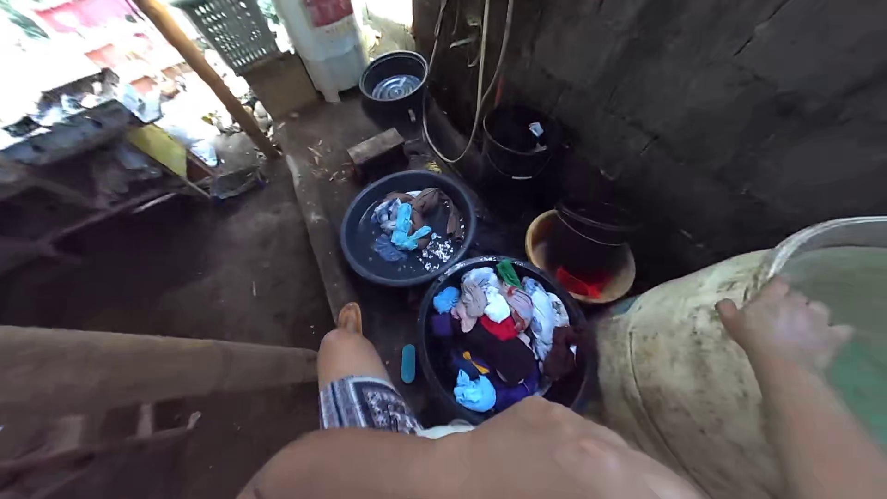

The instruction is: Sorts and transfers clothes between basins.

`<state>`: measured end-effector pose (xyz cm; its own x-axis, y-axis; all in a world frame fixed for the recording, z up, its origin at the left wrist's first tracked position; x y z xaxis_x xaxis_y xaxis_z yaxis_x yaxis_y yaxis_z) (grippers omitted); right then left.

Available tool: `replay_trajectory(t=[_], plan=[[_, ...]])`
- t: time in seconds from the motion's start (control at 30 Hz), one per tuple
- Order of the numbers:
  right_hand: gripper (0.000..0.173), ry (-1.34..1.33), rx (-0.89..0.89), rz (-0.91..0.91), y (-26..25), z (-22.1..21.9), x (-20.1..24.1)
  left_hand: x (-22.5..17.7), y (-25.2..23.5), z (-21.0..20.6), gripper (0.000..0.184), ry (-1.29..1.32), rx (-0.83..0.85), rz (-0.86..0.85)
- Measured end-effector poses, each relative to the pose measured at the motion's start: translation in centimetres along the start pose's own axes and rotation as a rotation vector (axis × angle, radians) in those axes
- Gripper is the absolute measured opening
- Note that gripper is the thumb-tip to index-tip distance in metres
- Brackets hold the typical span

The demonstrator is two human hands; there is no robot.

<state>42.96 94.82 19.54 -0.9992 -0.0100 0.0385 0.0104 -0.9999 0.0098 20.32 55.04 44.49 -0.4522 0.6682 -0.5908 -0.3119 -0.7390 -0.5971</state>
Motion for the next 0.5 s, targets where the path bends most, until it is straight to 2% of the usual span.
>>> replay_trajectory(t=[0.2, 0.3, 0.4, 0.5], plan=[[0.072, 0.014, 0.002, 0.037, 0.0, -0.2, 0.4, 2.0, 2.6, 2.6, 0.028, -0.088, -0.093, -0.018], [0.071, 0.013, -0.027, 0.063, -0.4, -0.2, 0.2, 5.8, 5.0, 1.8, 0.027, -0.037, -0.142, 0.024], [0.066, 0.023, -0.075, 0.099, 0.3, 0.7, 0.5, 13.7, 10.0, -0.8, 0.025, 0.024, -0.122, 0.301], [0.057, 0.02, -0.08, 0.084, 3.6, 1.7, 3.2, 23.4, 17.7, -2.9, 0.031, 0.073, 0.146, 0.8]])
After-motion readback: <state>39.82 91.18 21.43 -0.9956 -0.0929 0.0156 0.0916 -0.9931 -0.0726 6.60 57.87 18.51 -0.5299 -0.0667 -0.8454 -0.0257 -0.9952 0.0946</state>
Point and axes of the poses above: each hand's wrist, its own y-axis away from the middle knuckle, its own z-axis out of the back of the hand, x = y × z, the point moved 6 cm from there along -y, towards the middle knuckle, and after that the axes turned 9 degrees about -z, right-handed, at the moved point
